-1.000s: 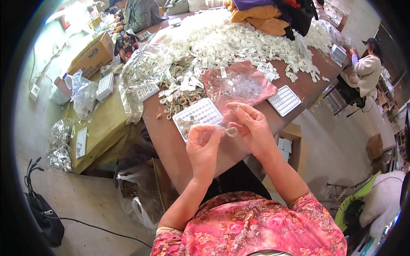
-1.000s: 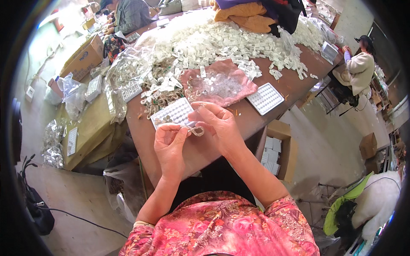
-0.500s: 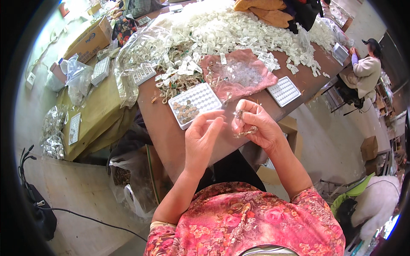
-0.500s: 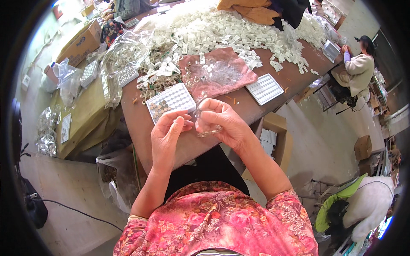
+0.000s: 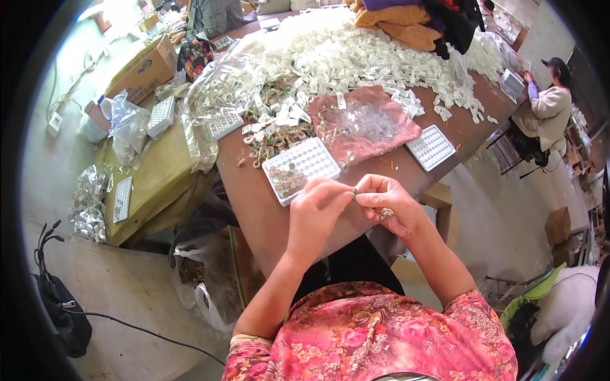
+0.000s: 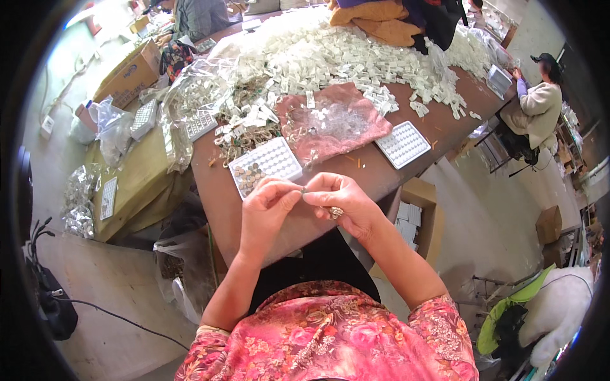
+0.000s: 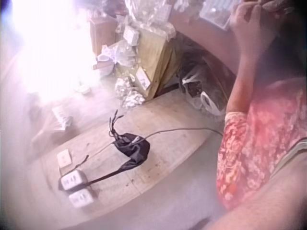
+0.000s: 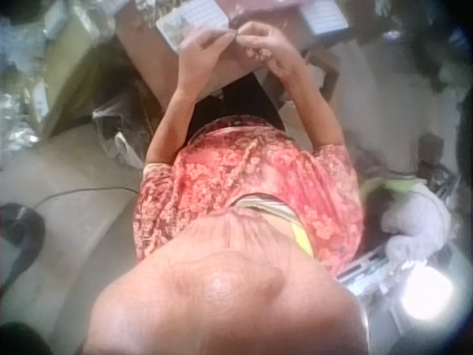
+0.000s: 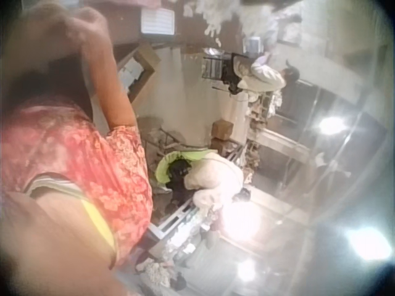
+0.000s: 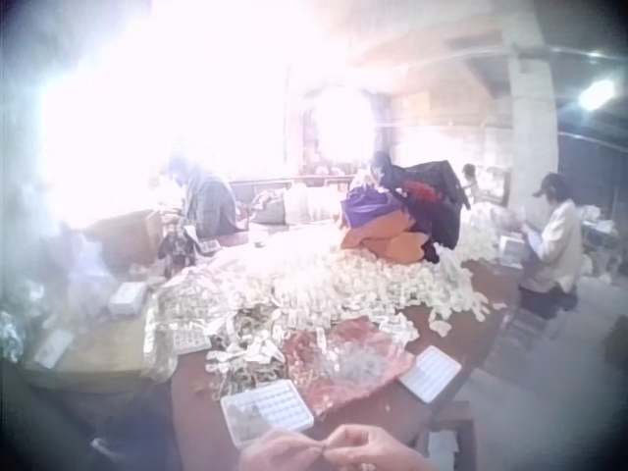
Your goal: The person repeatedly picks small white plastic components and metallic parts from a cluttered table, inserts the metal piece into the plastic housing, and places the assembled unit into a white tray. The process is repeated continuously throughout the clip.
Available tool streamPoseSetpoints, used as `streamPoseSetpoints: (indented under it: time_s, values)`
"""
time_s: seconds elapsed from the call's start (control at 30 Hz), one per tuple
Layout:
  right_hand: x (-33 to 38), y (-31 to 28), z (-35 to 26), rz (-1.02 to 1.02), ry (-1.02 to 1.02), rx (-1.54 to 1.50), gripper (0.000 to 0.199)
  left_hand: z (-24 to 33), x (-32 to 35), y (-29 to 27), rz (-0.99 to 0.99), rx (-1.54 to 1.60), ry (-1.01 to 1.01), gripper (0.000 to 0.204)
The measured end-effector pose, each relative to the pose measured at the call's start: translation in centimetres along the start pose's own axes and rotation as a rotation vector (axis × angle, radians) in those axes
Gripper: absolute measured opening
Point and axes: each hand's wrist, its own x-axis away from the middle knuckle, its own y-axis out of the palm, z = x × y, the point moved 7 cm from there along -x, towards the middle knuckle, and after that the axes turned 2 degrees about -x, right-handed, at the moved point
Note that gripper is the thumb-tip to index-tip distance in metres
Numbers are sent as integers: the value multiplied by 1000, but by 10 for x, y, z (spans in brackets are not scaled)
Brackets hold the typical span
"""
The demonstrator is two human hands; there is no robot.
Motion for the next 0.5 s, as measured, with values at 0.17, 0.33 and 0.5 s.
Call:
streamPoseSetpoints:
  time_s: [0.17, 0.33, 0.5]
  values:
    - [-1, -6, 6, 9, -14, -3, 10, -4, 0, 4, -4, 31, -15, 10]
    - [-2, -10, 6, -20, -35, -30, 9, -7, -1, 8, -23, 99, -51, 10]
    - [-7, -15, 4, -29, -50, -67, 9, -1, -29, -8, -1, -169, 147, 9]
